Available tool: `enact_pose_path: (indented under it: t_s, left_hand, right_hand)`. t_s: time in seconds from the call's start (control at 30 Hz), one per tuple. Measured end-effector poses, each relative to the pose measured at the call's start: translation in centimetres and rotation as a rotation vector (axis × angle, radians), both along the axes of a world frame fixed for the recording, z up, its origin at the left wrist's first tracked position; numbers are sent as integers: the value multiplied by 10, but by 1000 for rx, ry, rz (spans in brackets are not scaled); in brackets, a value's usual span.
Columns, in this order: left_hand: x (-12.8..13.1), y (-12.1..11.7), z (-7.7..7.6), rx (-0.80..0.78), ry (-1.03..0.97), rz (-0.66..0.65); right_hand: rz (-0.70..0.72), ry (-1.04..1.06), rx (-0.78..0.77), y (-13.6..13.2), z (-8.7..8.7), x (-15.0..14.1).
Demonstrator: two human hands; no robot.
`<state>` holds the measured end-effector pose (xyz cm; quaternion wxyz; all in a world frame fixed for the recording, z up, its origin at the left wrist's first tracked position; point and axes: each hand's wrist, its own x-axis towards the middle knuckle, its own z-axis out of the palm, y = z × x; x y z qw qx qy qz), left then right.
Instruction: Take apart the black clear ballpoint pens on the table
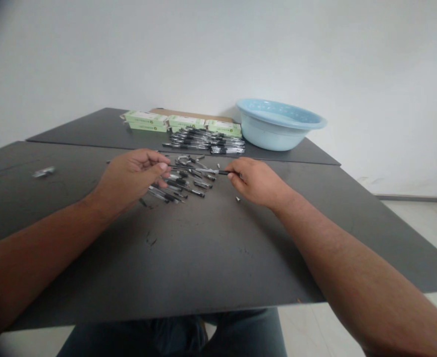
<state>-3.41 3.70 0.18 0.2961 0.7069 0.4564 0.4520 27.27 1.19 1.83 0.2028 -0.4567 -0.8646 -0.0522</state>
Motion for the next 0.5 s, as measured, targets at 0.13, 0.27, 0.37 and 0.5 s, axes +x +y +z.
enact_pose_path:
  t_s: [0.13,0.27,0.37,0.5]
  left_hand:
    - [0,-1,0,-2,5,-8]
    - [2,-3,3,-8,51,-30]
    - [4,-6,1,-26,56,-66]
    - [8,-10,-7,-20,75,-157]
  right_hand:
    - [6,-13,1,0,-1,0]
    - [6,-21,3,-1,-1,-2]
    - [23,-26,1,-2,-3,-6]
    - [53,-4,-39,-10,-6,-21]
